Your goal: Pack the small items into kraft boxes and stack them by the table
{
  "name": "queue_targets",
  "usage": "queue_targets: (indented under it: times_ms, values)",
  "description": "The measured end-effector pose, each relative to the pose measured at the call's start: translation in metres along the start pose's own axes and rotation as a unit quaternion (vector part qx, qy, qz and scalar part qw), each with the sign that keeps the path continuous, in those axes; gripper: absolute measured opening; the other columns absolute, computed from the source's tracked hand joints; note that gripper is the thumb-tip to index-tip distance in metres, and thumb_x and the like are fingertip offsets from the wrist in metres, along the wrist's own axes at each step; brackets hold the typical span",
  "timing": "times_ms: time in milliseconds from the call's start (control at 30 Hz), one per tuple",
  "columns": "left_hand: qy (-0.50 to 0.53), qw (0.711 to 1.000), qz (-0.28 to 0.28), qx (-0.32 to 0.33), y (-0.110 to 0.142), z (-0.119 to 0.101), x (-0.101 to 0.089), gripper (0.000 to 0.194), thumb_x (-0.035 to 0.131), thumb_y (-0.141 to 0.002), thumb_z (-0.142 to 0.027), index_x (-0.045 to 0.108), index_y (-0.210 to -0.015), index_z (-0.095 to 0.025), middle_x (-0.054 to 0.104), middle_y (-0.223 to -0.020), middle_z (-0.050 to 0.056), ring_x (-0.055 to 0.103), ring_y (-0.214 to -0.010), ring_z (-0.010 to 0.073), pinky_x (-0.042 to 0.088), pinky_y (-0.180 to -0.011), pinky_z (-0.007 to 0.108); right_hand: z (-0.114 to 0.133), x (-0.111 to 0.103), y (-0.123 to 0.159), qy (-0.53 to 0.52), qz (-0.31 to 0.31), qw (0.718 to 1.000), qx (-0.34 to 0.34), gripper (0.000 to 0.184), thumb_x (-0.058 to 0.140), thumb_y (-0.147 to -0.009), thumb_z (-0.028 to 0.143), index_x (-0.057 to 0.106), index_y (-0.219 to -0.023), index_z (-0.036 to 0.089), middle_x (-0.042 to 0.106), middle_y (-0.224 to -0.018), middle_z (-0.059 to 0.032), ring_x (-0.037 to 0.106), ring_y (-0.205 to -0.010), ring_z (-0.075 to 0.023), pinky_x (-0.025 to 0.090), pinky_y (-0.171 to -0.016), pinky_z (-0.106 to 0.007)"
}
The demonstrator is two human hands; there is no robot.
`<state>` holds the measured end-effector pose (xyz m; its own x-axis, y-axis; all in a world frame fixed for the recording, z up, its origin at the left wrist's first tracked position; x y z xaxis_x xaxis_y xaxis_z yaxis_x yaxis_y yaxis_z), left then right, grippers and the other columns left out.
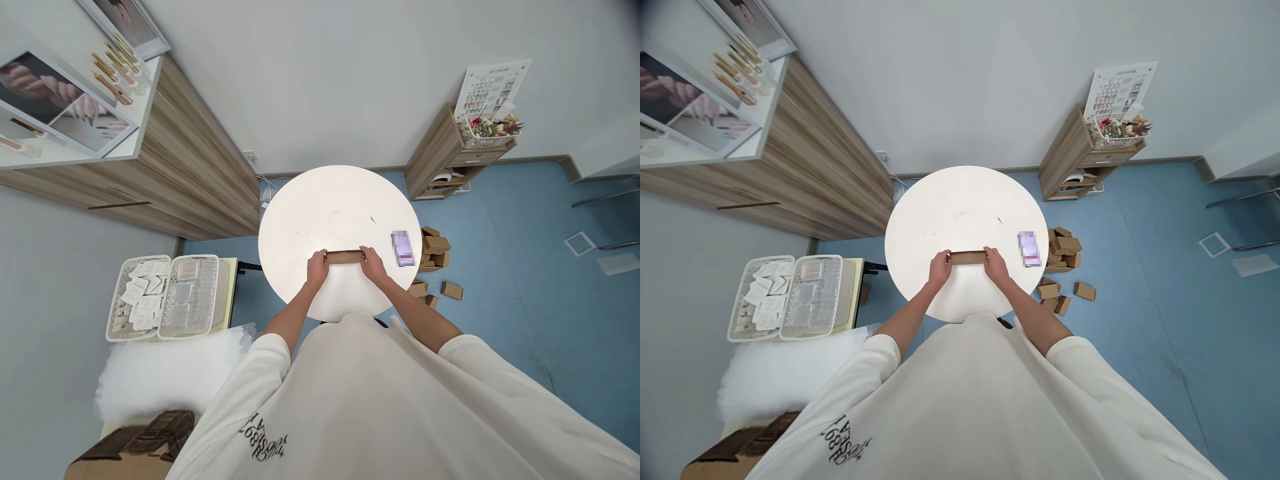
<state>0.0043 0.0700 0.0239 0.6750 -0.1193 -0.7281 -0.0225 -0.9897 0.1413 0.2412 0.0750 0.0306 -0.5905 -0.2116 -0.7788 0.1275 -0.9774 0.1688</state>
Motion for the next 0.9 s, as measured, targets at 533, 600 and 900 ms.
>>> queue_targets:
  times_ms: [533,600,900]
  values:
    - [-0.174,0.981,0.075,0.051,0.042,0.002,0.014,0.083,0.049,-0.089,-0.012,0.014,-0.163,-0.025,0.035,-0.158,0.016,0.036,-0.143,0.0352,0.030,-0.114,0.050,-0.009,0.026,0.031,0.193,0.099,0.976,-0.022,0.083,0.045,-0.097,0.035,-0.003,-0.163,0.022,0.021,-0.165,-0.0180,0.047,-0.127,-0.0375,0.042,-0.100,-0.051]
    - [-0.204,0.974,0.092,0.039,0.041,0.001,0.015,0.087,0.048,-0.087,-0.010,0.007,-0.164,-0.023,0.035,-0.159,0.017,0.036,-0.143,0.0349,0.030,-0.114,0.050,-0.010,0.027,0.030,0.204,0.113,0.972,-0.016,0.086,0.044,-0.097,0.038,-0.008,-0.163,0.021,0.009,-0.168,-0.0176,0.043,-0.132,-0.0385,0.042,-0.101,-0.052]
    - [-0.068,0.993,0.097,-0.001,0.018,-0.007,0.009,0.068,0.048,-0.093,-0.022,0.026,-0.157,-0.018,0.056,-0.131,0.018,0.053,-0.122,0.0328,0.042,-0.100,0.044,0.003,0.016,0.016,0.067,0.098,0.992,0.032,0.072,0.036,-0.102,0.042,0.006,-0.163,0.019,0.052,-0.138,-0.0180,0.053,-0.119,-0.0311,0.045,-0.097,-0.042]
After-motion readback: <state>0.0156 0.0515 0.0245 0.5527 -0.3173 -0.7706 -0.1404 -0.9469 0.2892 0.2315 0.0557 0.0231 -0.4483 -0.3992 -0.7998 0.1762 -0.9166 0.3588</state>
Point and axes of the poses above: each hand's wrist, its own y-axis away from the middle knuckle, its own x-axis out of the palm, z = x × y, the point moved 5 cm from there along -y, towards the middle knuckle
